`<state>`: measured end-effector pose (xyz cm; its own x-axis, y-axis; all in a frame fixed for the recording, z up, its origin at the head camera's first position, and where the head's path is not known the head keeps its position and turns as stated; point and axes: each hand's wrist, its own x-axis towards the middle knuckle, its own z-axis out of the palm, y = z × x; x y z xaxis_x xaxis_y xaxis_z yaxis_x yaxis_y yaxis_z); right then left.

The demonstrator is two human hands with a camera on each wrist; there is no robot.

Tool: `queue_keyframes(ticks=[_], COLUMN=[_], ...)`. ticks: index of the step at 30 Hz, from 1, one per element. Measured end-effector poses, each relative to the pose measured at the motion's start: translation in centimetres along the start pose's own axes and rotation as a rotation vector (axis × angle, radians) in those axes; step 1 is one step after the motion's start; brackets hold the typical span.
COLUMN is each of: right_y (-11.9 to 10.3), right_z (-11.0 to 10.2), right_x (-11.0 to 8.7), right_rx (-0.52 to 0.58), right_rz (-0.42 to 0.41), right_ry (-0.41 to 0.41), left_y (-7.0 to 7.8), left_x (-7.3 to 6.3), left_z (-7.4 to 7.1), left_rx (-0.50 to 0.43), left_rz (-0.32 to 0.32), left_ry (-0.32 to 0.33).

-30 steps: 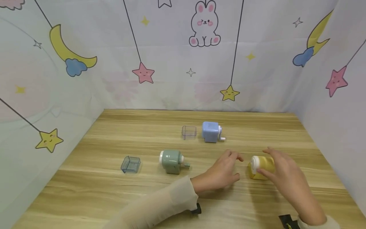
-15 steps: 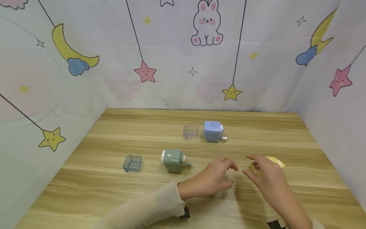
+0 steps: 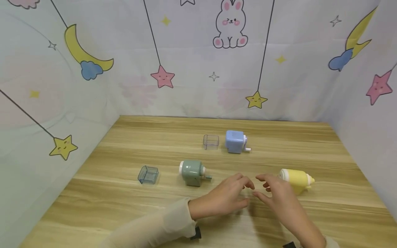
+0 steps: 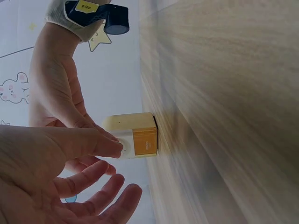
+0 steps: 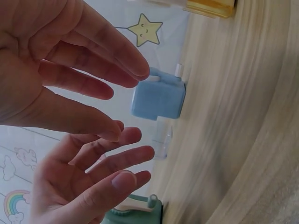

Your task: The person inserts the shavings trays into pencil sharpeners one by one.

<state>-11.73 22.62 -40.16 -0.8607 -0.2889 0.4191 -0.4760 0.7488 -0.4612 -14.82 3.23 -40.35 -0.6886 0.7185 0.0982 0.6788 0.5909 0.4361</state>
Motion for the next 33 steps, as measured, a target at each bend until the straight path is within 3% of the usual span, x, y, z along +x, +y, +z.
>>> queue_keyframes(ticks=[22,33], right_y=[-0.5,-0.9], right_z=[1.0,1.8], right_x=[1.1,1.8], right_rx=[0.04,0.109], right_rz=[-0.009,-0.015], right_ry=[-0.098,-0.137], left_y=[-2.2,-3.7], left_x=[-2.4,-4.6], left_z=[-0.2,-0.8], left_rx=[-0.004,-0.001], left_rz=[-0.033,-0.062], left_ry=[-0.021,-0.02])
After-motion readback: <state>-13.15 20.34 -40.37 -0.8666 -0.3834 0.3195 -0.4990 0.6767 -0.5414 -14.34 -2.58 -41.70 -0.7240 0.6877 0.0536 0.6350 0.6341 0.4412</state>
